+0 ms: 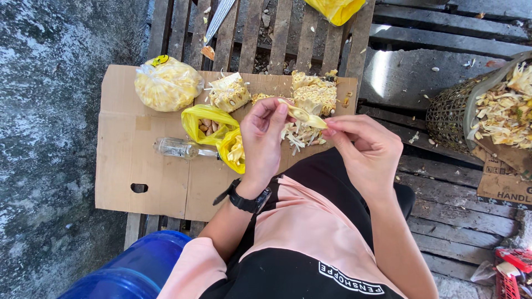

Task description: The person pulls yellow bulbs from a cut jackfruit by hand, separating them from the white fibrous core and placing them into a yellow plastic bag on a cardboard surface.

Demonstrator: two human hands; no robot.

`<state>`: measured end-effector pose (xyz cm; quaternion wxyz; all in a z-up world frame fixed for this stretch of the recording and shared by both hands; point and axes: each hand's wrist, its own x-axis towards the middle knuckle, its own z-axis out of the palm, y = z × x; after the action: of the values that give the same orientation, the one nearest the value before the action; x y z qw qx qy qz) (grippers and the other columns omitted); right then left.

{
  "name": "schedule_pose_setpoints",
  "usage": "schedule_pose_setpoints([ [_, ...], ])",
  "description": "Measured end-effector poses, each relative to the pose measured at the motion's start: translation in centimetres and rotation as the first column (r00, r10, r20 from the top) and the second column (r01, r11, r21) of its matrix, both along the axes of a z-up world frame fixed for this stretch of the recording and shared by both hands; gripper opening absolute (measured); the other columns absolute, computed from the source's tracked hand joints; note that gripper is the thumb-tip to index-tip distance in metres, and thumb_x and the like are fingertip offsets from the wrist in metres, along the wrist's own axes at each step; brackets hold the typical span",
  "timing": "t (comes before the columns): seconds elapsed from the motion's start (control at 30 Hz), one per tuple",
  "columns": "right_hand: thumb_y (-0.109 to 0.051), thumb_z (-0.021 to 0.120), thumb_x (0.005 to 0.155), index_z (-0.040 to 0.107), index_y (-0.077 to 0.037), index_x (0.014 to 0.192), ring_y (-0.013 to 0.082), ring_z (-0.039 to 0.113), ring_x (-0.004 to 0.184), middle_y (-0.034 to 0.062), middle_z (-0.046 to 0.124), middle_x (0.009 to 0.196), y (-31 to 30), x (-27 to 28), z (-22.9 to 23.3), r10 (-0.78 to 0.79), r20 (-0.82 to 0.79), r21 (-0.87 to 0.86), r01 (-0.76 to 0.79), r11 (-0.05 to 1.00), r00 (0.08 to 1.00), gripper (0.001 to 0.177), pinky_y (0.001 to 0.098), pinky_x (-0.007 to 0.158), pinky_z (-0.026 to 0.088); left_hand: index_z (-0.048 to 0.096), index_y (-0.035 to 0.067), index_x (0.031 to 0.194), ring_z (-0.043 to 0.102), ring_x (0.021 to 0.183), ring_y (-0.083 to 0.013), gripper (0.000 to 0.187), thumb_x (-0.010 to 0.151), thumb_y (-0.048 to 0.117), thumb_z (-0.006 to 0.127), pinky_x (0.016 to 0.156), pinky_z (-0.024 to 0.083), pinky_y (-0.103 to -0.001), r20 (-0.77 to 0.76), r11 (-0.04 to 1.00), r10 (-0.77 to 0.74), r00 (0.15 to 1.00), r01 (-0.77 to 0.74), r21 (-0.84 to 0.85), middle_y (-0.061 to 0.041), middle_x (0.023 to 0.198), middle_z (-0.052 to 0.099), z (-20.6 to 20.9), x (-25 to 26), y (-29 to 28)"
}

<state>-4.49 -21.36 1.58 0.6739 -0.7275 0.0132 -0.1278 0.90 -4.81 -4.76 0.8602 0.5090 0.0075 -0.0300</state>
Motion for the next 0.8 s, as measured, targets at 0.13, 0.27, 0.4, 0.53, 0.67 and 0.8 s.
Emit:
schedule_pose_setpoints([
  [0.13, 0.006, 0.072, 0.097, 0.075, 0.001, 0.112, 0.0135, 0.07, 0.098, 0.0105, 0.073, 0.114, 0.3, 0.3, 1.2, -0.005, -0.049, -0.251, -0.008, 0.968, 0.999, 0.016, 0.025, 0.085, 0.057, 0.064, -0.003, 0.112, 0.067, 0.097, -0.0103, 0.014, 0.105, 0.009, 0.065, 0.092, 0.058, -0.029, -0.005, 0.999, -0.04, 0.999, 0.041, 0.021, -0.007, 0.11, 0.069, 0.8, -1.0, -0.2],
  [0.27, 0.001, 0.081, 0.085, 0.075, 0.003, 0.107, 0.0196, 0.064, 0.097, 0.0141, 0.07, 0.109, 0.9, 0.6, 1.4, -0.047, 0.125, -0.562, 0.11, 0.82, 0.991, 0.023, 0.0289, 0.083, 0.052, 0.062, -0.002, 0.116, 0.065, 0.102, -0.0101, 0.015, 0.102, 0.001, 0.068, 0.094, 0.055, -0.027, 0.101, 0.993, -0.002, 0.995, -0.009, 0.114, -0.008, 0.115, 0.067, 1.4, -1.9, -1.0],
  [0.4, 0.0, 0.082, 0.088, 0.07, 0.004, 0.117, 0.014, 0.068, 0.091, 0.0104, 0.068, 0.112, 1.3, 0.9, -0.3, 0.001, -0.055, -0.106, -0.006, 0.994, 0.998, 0.032, 0.0254, 0.082, 0.057, 0.06, -0.001, 0.117, 0.063, 0.111, -0.0117, 0.018, 0.102, -0.002, 0.069, 0.102, 0.054, -0.027, 0.162, 0.998, -0.058, 0.985, 0.056, 0.017, -0.008, 0.12, 0.063, 1.6, -2.2, -1.3],
  [0.53, 0.003, 0.072, 0.097, 0.071, 0.006, 0.119, 0.0168, 0.072, 0.093, 0.0118, 0.071, 0.112, 1.0, 0.8, -1.4, 0.014, -0.135, 0.068, -0.005, 0.998, 0.991, 0.022, 0.0285, 0.083, 0.061, 0.058, -0.001, 0.114, 0.064, 0.114, -0.0148, 0.018, 0.1, -0.007, 0.068, 0.106, 0.053, -0.03, 0.11, 0.99, -0.139, 0.984, 0.139, 0.009, -0.01, 0.119, 0.065, 1.6, -1.8, -0.4],
  [0.67, 0.008, 0.068, 0.097, 0.069, 0.008, 0.119, 0.0197, 0.074, 0.093, 0.0142, 0.073, 0.108, -0.1, 0.6, -1.6, 0.092, -0.14, 0.284, -0.049, 0.958, 0.986, 0.021, 0.0322, 0.087, 0.063, 0.052, 0.003, 0.11, 0.064, 0.108, -0.0194, 0.021, 0.096, -0.01, 0.061, 0.1, 0.055, -0.037, -0.099, 0.876, -0.241, 0.965, 0.173, -0.45, -0.011, 0.114, 0.062, 1.4, -0.9, 0.6],
  [0.8, 0.012, 0.067, 0.096, 0.069, 0.009, 0.116, 0.0208, 0.075, 0.095, 0.0155, 0.073, 0.109, -0.4, 0.5, -1.6, 0.105, -0.145, 0.323, -0.053, 0.945, 0.984, 0.02, 0.0342, 0.088, 0.064, 0.053, 0.006, 0.109, 0.062, 0.106, -0.0207, 0.019, 0.095, -0.007, 0.056, 0.097, 0.054, -0.039, -0.145, 0.731, -0.329, 0.933, 0.155, -0.664, -0.009, 0.11, 0.057, 0.9, -0.7, 1.0],
])
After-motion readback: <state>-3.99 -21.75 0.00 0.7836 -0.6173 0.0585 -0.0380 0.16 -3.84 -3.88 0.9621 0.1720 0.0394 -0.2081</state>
